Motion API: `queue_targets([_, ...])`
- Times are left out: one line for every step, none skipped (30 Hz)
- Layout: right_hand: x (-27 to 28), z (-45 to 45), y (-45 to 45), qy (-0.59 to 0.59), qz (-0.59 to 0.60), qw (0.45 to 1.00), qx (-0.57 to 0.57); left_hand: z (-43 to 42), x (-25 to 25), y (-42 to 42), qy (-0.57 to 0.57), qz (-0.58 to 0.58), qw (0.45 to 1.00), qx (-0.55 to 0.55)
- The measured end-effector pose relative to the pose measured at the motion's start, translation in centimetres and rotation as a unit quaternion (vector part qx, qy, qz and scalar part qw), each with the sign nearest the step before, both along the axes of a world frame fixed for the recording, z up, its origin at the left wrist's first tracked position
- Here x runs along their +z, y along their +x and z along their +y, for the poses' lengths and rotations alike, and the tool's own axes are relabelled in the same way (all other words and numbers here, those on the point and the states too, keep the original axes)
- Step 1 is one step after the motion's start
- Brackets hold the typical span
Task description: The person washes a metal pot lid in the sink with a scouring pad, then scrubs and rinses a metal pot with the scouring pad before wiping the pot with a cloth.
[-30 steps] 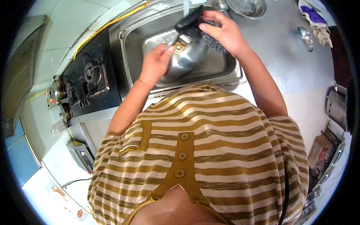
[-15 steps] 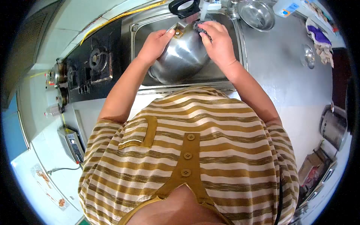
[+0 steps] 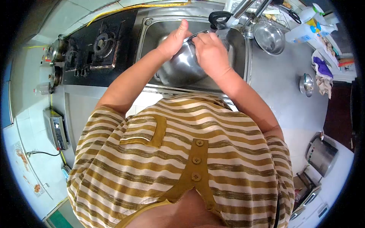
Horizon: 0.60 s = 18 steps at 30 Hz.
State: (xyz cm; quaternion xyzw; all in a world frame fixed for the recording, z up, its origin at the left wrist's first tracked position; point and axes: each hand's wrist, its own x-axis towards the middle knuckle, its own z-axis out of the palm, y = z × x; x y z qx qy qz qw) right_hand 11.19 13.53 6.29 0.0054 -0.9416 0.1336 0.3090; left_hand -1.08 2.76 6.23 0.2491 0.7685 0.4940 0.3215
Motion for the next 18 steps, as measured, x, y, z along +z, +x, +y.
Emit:
queue_targets([0.0, -0.3, 0.1, -0.025, -0.01, 1.0, 0.007, 0.1, 0.3, 0.4, 0.0, -0.027, 1.0, 0.016])
queue_targets([-0.2, -0.7, 0.3, -0.025, -0.012, 1.0, 0.009, -0.1, -0.4, 0.2, 0.0, -0.03, 0.999, 0.018])
queue_targets([-0.3, -1.1, 0.6, -0.031, -0.035, 0.998, 0.047, -0.2, -1.5, -0.8, -0.01, -0.068, 0.997, -0.022])
queue_targets([-0.6, -1.6, 0.9, -0.037, -0.058, 0.994, 0.084, -0.2, -2.1, -1.3, -0.02, -0.107, 0.992, -0.062])
queue_targets([-0.9, -2.7, 1.4, -0.034, -0.024, 0.988, 0.148, -0.1, -1.7, -0.6, -0.028, -0.11, 0.991, -0.066])
queue_targets([-0.9, -3.5, 1.9, -0.047, -0.029, 0.985, 0.162, 0.0, -1.6, -0.1, -0.026, -0.109, 0.992, -0.064])
queue_targets([-0.9, -2.9, 1.9, -0.038, -0.053, 0.988, 0.139, 0.0, -1.5, 0.3, -0.043, -0.037, 0.995, -0.08])
queue_targets([-1.1, -2.0, 1.9, -0.03, -0.076, 0.99, 0.115, -0.1, -1.1, 0.6, -0.062, 0.035, 0.993, -0.094])
queue_targets([-1.1, -0.8, 2.1, -0.048, -0.049, 0.993, 0.099, -0.3, -0.5, 0.5, -0.078, 0.047, 0.987, -0.133])
queue_targets([-1.3, 0.4, 2.4, -0.067, -0.024, 0.994, 0.082, -0.6, -1.1, 0.2, -0.079, 0.045, 0.987, -0.133])
queue_targets([-2.1, 1.2, 2.7, -0.068, -0.018, 0.995, 0.077, -0.6, -2.0, -0.3, -0.07, 0.061, 0.988, -0.122])
queue_targets([-2.9, 1.3, 3.1, -0.067, -0.02, 0.995, 0.076, -0.7, -2.9, -0.6, -0.059, 0.077, 0.989, -0.112])
queue_targets([-3.5, 1.3, 3.5, -0.048, -0.005, 0.995, 0.082, -0.7, -2.0, -0.3, -0.034, 0.087, 0.988, -0.124])
queue_targets([-4.2, 1.4, 3.9, -0.03, 0.012, 0.996, 0.087, -0.8, -1.7, 0.1, -0.033, 0.087, 0.988, -0.126])
queue_targets([-5.0, 1.7, 4.7, -0.024, -0.014, 0.995, 0.099, -0.8, -1.4, 0.5, -0.08, 0.126, 0.975, -0.163])
queue_targets([-5.7, 2.2, 5.6, -0.025, -0.014, 0.995, 0.094, -0.8, -1.3, 0.8, -0.127, 0.165, 0.958, -0.199])
queue_targets([-6.4, 2.6, 6.6, -0.044, -0.041, 0.992, 0.113, -1.1, -1.8, 0.8, -0.11, 0.138, 0.965, -0.194])
queue_targets([-7.2, 3.2, 7.6, -0.063, -0.068, 0.987, 0.131, -1.4, -2.0, 0.6, -0.111, 0.138, 0.963, -0.202])
